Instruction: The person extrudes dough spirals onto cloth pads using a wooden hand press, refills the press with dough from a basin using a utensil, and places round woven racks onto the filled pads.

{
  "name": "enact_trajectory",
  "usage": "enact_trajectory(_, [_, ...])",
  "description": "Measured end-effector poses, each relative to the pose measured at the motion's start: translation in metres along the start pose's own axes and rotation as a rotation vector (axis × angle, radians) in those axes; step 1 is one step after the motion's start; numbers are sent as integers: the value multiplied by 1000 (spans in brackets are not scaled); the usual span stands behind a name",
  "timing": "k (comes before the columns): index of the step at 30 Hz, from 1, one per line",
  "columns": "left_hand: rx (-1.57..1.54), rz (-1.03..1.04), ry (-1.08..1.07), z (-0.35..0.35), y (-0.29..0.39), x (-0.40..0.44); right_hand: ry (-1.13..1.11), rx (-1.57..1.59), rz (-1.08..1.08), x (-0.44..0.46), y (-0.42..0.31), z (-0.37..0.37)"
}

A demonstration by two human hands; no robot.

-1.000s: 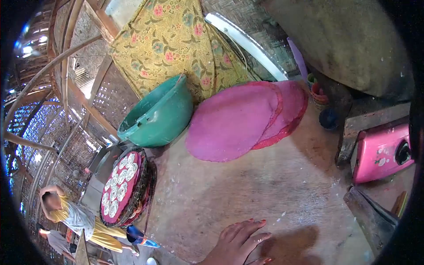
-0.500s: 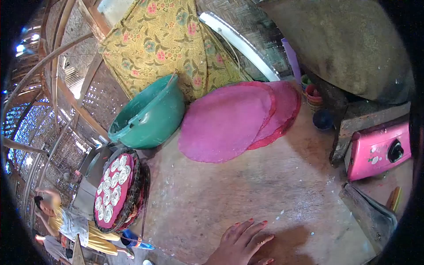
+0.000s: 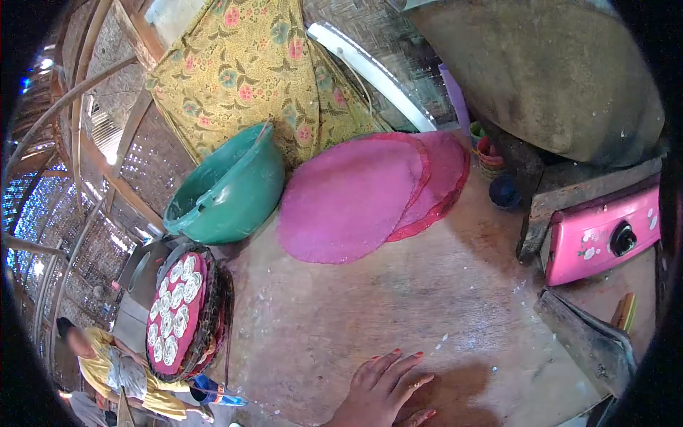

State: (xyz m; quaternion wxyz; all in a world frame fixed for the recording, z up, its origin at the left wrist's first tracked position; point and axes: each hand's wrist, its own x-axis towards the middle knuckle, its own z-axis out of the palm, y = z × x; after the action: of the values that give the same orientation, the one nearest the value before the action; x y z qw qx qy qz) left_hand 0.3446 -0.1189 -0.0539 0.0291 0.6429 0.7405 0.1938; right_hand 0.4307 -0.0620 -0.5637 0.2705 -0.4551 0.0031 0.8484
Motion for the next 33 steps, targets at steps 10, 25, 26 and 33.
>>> enact_trajectory(10, [-65, -17, 33, 7, -6, -7, -131, 26, 69, -70, -10, -13])
enact_trajectory(25, [-73, 5, -2, -15, 16, -5, 206, -161, -25, -439, -83, -143])
enact_trajectory(26, [-68, -2, 23, -14, 17, -6, 278, -151, -46, -461, -90, -149])
enact_trajectory(33, [-47, 51, 102, -16, 20, -10, 495, -46, -479, -622, -131, -202])
